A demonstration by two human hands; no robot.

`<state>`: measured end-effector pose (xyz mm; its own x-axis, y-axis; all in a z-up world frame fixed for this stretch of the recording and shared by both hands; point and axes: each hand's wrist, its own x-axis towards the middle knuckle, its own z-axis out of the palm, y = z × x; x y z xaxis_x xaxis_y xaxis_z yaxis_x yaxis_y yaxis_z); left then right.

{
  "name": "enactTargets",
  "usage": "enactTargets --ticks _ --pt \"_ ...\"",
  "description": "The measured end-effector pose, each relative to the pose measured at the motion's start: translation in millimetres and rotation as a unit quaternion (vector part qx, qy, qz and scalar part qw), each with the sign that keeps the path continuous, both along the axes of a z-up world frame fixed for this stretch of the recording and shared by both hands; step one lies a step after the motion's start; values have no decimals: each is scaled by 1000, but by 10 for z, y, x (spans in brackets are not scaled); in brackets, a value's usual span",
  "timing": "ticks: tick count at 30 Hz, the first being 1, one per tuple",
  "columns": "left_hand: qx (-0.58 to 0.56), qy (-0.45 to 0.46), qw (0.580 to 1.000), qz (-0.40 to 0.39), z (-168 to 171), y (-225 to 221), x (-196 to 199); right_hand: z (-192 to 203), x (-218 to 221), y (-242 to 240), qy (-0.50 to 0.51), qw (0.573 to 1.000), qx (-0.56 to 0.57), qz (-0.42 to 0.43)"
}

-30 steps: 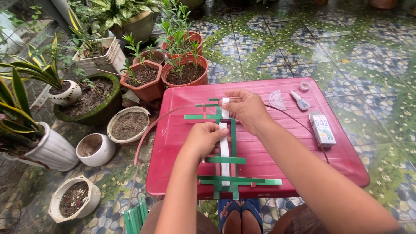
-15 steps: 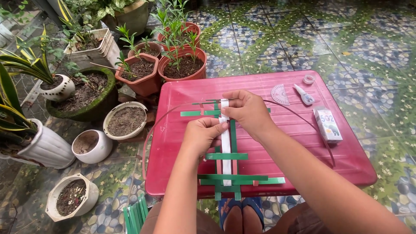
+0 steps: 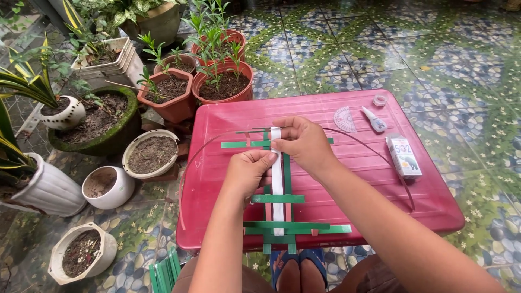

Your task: Assembling a structure by weaving and gluing green and white plastic strips on a small table.

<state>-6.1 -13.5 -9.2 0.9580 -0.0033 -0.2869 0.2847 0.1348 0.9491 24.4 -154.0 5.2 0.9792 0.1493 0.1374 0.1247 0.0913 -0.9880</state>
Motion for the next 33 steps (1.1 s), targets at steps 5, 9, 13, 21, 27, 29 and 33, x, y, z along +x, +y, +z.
enactTargets --ticks 5,9,13,21,27,29,33 --pt "-14 11 1000 5 -103 -9 35 -15 3 -40 -16 1000 -20 2" --pt "-21 18 1000 6 -32 -22 6 -43 7 -39 -36 999 -35 2" --pt "-30 25 999 8 -27 -31 -6 -91 28 -65 -44 998 -47 5" --pt "-42 37 998 30 78 -54 -61 -24 -37 -34 -67 993 -91 -13" --pt "-16 29 999 21 90 -59 -54 170 -110 -113 -44 979 -195 -51" --pt "-14 29 999 20 143 -48 -77 259 -26 -414 -62 950 -284 -116" --pt "4 25 999 32 230 -30 -103 112 497 -1376 -42 777 -555 -293"
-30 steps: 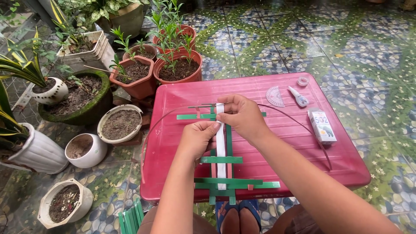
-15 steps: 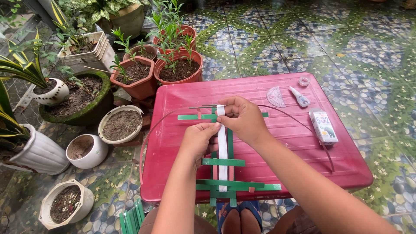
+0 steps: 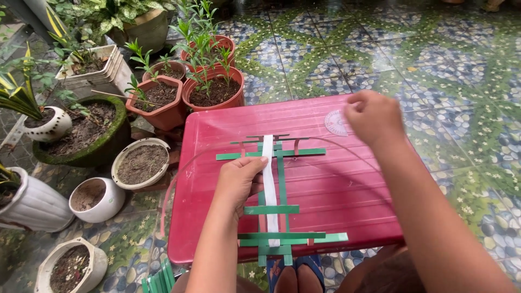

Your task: Assembling a structure by weaving and gluing green and white plastic strips on a small table.

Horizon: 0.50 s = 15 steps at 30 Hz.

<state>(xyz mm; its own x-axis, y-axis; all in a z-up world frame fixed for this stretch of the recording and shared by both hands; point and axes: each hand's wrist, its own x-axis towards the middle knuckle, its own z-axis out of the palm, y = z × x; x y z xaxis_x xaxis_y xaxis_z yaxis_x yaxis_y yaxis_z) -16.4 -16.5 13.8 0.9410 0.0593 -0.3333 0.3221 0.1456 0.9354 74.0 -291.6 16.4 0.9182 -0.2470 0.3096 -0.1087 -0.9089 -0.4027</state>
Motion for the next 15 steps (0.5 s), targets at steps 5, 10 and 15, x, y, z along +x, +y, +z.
enactTargets --ticks 5,10,15 --pt "3 2 1000 2 0 -32 11 -4 96 -347 139 985 -80 -66" --pt "6 2 1000 6 11 -37 8 -18 155 -376 254 954 -155 -39" --pt "6 -6 1000 2 -7 -30 6 -534 579 -701 251 959 -132 -10"
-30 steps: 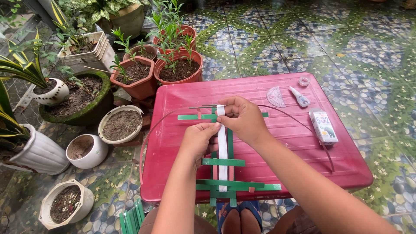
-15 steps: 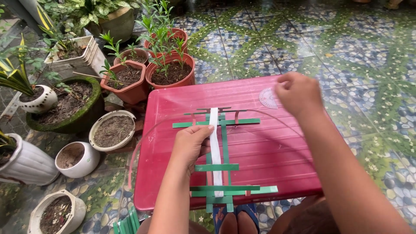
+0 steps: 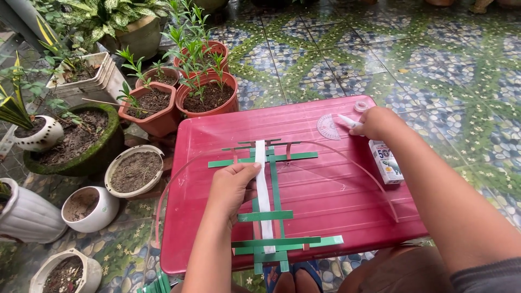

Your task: Assembling a structure by weaving and gluing green and white plastic strips on a small table.

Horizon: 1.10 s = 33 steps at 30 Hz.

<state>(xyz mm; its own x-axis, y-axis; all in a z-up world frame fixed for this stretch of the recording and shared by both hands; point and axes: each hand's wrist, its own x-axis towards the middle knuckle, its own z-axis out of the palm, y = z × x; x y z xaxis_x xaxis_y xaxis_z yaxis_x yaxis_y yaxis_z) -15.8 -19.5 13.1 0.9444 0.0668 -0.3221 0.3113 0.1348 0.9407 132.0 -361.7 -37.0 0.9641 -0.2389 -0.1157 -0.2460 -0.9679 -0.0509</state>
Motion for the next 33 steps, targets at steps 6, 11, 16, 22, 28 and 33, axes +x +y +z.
enactTargets --ticks 6,11,16,22,28,33 --pt "1 -8 1000 -5 13 5 -6 215 -287 116 -72 997 41 1" --pt "4 -7 1000 -6 34 10 -19 223 -323 80 -67 995 74 7" --pt "6 -10 1000 -11 35 9 -16 78 -208 -77 -59 996 72 8" --pt "2 -14 1000 -11 17 13 -7 -29 -160 -256 -73 997 30 -6" --pt "5 -15 1000 -10 5 12 -2 -12 -218 -236 -88 995 50 -14" --pt "9 -15 1000 -14 24 16 -12 82 -322 -149 -107 989 98 -24"
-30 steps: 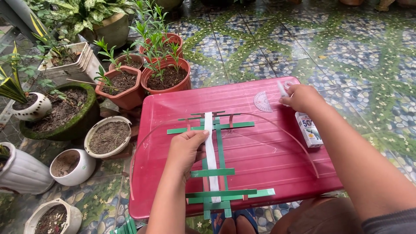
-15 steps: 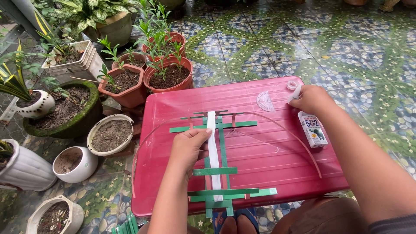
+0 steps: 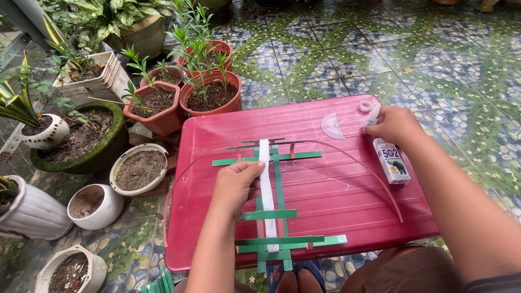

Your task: Assembling a structure by weaving and gluing green and white plastic strips on a small table.

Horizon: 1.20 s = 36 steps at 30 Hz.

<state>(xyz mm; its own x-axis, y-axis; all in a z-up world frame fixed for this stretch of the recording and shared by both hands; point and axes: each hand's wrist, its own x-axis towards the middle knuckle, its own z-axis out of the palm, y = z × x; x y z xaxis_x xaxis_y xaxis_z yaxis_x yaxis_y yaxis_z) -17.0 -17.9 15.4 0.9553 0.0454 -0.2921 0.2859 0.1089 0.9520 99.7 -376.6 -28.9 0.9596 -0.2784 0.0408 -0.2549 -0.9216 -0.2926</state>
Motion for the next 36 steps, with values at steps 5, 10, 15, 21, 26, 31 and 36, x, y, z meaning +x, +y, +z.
enactTargets --ticks 5,10,15,21,26,31,36 --pt "0 -3 1000 2 -6 -11 1 -22 -6 -72 -16 1000 25 0" --pt "1 38 999 13 158 -49 -21 641 -508 278 33 993 83 -75" --pt "-15 -4 1000 19 91 -89 -6 984 -1146 814 -67 955 286 -26" --pt "-28 -43 999 2 -155 -132 47 1112 -1241 1431 -1 913 396 100" --pt "-28 -32 999 -1 -112 -192 11 700 -1239 1659 22 862 497 102" --pt "-8 -24 1000 -2 -133 -163 12 593 -1263 1812 40 797 597 85" --pt "40 -26 999 -3 74 -127 -81 554 -1243 1711 3 844 520 134"
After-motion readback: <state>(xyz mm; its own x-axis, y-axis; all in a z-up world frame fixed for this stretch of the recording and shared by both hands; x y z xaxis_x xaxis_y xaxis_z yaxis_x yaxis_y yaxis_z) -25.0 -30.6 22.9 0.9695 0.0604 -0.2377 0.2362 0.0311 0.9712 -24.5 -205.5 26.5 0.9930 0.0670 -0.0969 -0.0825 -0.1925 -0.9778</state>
